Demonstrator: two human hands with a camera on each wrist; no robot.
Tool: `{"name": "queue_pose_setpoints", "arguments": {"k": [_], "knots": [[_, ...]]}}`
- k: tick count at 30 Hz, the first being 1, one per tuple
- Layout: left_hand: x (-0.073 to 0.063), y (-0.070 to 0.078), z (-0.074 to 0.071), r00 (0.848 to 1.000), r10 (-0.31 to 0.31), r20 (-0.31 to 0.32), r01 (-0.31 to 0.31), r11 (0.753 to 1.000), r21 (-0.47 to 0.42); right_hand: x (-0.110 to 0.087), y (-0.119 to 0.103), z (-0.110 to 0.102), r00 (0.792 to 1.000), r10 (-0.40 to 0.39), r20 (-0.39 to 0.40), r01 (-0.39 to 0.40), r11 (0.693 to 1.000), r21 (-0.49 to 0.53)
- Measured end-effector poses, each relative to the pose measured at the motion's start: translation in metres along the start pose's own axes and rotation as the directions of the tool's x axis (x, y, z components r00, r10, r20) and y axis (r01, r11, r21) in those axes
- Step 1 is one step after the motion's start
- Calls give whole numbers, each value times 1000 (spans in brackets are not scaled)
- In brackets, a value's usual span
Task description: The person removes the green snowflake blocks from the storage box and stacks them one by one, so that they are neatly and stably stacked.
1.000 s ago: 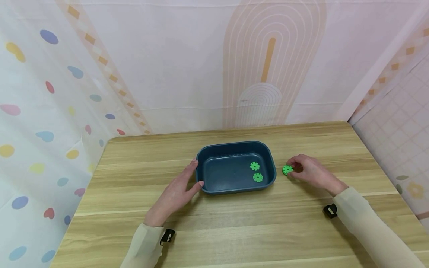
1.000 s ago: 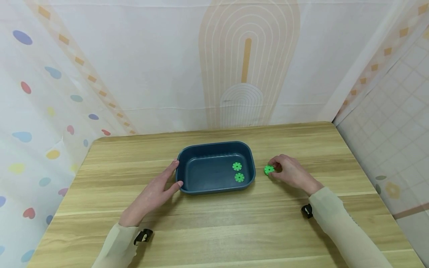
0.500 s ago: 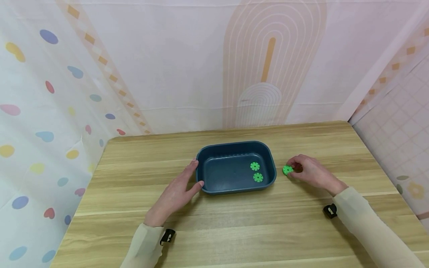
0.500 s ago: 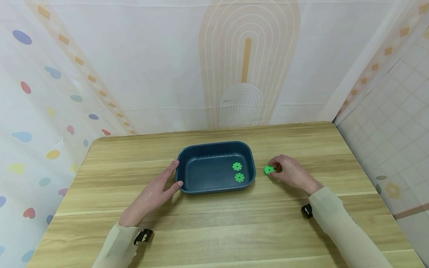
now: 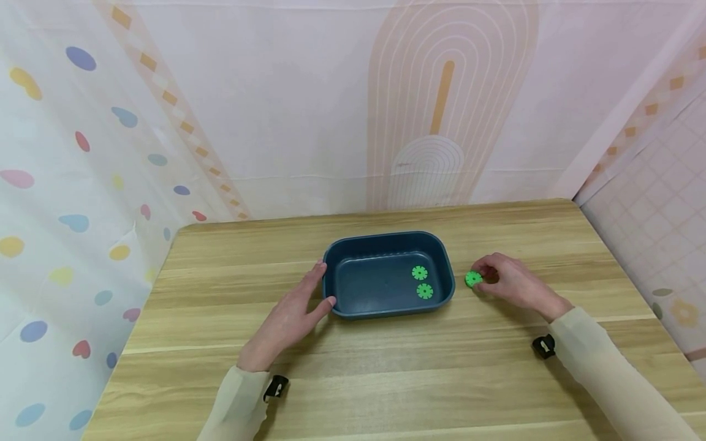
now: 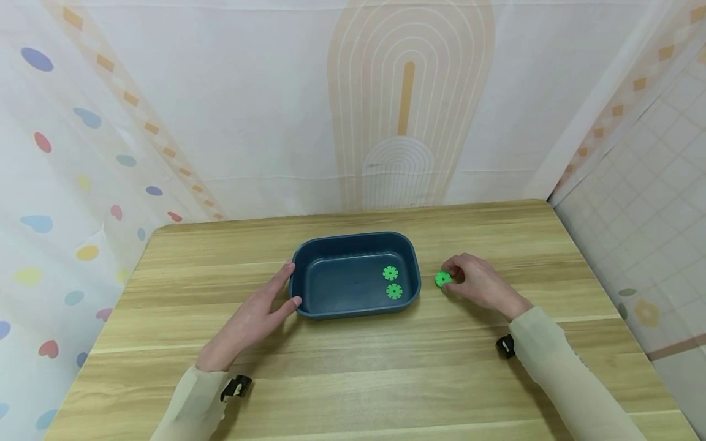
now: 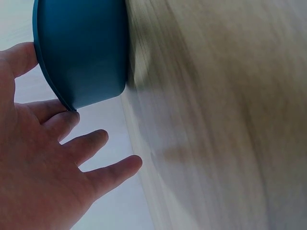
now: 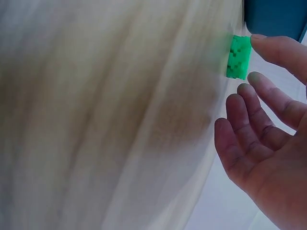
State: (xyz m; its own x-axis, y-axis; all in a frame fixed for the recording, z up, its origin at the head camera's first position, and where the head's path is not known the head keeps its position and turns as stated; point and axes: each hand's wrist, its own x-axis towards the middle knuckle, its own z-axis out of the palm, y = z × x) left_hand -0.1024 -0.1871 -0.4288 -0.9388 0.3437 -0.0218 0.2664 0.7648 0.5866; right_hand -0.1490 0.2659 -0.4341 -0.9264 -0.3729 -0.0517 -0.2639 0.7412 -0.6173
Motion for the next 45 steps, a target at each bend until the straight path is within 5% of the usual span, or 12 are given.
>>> {"name": "queue_pose_setpoints", "arguments": {"k": [18, 32, 45], "knots": [[-1, 0, -2, 1000, -6, 4, 6, 1000, -3, -16, -27, -13, 985, -23, -170, 27, 999, 20], [0, -1, 0, 1000, -2, -2, 2, 1000, -7, -17, -53, 2, 932, -168, -322, 173, 985, -13], [0, 0, -1, 1000, -7, 2, 7, 1000, -3, -11, -72, 18, 921, -240, -307, 242, 970, -31]]}}
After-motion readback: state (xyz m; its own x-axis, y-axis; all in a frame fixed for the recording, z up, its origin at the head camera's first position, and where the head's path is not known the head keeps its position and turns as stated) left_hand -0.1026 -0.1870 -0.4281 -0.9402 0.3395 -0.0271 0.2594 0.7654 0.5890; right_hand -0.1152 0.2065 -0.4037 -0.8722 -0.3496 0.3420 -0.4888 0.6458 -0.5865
